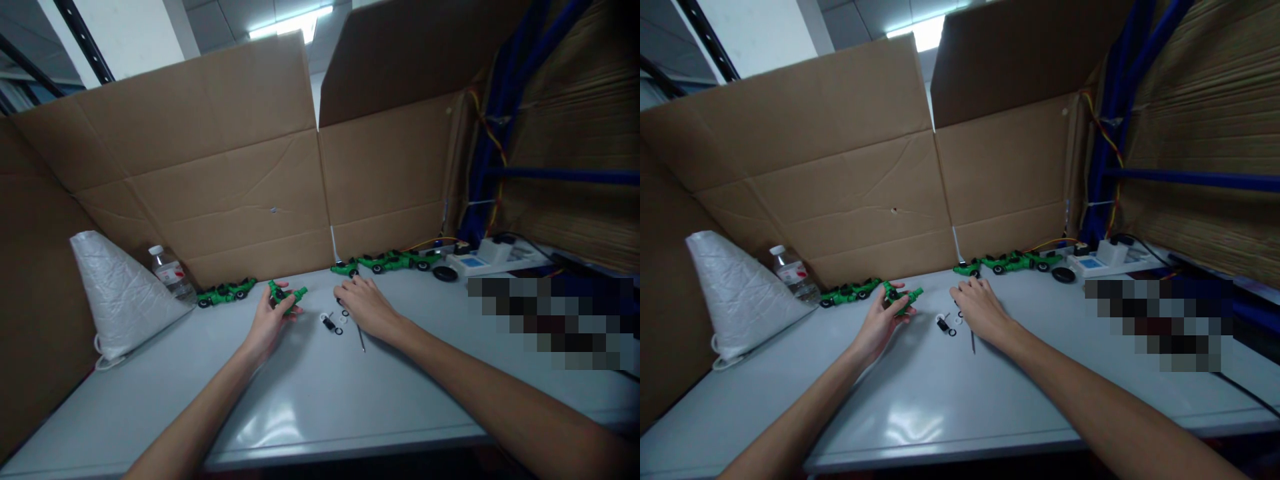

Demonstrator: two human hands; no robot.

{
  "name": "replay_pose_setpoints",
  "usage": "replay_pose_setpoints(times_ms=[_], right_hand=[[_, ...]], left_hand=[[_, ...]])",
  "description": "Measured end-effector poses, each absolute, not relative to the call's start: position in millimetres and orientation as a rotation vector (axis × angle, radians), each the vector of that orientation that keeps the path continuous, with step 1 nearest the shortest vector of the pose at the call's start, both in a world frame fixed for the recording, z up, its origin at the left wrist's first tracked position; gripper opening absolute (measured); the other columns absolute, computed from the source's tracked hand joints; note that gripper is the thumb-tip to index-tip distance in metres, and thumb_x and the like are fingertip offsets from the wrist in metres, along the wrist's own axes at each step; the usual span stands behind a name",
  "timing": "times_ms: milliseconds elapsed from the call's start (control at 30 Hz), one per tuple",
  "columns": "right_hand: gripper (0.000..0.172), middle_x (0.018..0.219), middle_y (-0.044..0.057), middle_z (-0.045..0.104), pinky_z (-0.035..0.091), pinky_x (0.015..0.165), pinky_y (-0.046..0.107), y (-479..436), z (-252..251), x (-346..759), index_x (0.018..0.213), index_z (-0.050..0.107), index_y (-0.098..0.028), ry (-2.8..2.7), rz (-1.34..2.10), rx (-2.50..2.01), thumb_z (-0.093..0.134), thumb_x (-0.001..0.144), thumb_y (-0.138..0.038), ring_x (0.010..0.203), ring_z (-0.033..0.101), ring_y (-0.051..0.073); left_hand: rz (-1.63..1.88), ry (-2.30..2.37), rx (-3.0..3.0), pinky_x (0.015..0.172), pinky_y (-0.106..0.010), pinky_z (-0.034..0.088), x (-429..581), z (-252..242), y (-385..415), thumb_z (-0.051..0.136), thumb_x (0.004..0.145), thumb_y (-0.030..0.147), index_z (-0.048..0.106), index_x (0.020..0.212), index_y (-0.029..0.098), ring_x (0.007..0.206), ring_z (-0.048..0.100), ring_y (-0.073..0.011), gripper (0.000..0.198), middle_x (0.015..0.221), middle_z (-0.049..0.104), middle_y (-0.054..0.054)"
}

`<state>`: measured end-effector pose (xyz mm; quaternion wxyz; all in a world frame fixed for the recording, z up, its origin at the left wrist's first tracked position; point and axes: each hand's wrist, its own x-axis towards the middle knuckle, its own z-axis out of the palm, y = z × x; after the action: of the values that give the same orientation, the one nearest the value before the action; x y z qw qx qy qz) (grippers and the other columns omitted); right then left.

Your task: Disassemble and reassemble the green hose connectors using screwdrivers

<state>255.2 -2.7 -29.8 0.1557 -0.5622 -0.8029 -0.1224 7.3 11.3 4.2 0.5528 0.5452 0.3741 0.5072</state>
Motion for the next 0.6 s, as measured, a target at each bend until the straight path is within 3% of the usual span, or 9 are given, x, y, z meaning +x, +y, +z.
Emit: replay_pose_setpoints(times_ms=[367,467,600], right_hand=[[0.018,0.107,0.011,0.069,0.035,0.087,0.037,-3.2,-22.6,254.5,0.104,0.068,-0.019,-2.145,-0.209,-1.534,0.051,0.102,-0.014,0.105,0.055,0.027],[0.019,0.106,0.009,0.069,0.041,0.09,0.035,1.6,-17.0,252.4,0.108,0.07,-0.019,-1.881,0.069,-1.353,0.053,0.1,-0.017,0.101,0.058,0.024],[0.02,0.096,0.004,0.069,0.047,0.076,0.032,3.5,-11.9,245.9,0.108,0.073,-0.019,-1.518,0.683,-1.103,0.061,0.094,-0.028,0.08,0.06,0.018]], left_hand=[[1.159,0.784,1.28,0.08,-0.034,0.058,8.8,5.3,8.2,0.083,0.08,0.022,0.055,0.122,0.02,0.091,0.076,-0.0226,0.05,0.118,0.069,-0.012],[1.17,0.78,1.312,0.092,-0.038,0.058,7.8,4.1,9.0,0.083,0.083,0.023,0.056,0.121,0.02,0.096,0.076,-0.0232,0.048,0.113,0.071,-0.009],[1.194,0.754,1.306,0.099,-0.042,0.057,8.5,7.5,7.8,0.084,0.085,0.03,0.054,0.122,0.021,0.097,0.077,-0.0234,0.049,0.112,0.073,-0.009]])
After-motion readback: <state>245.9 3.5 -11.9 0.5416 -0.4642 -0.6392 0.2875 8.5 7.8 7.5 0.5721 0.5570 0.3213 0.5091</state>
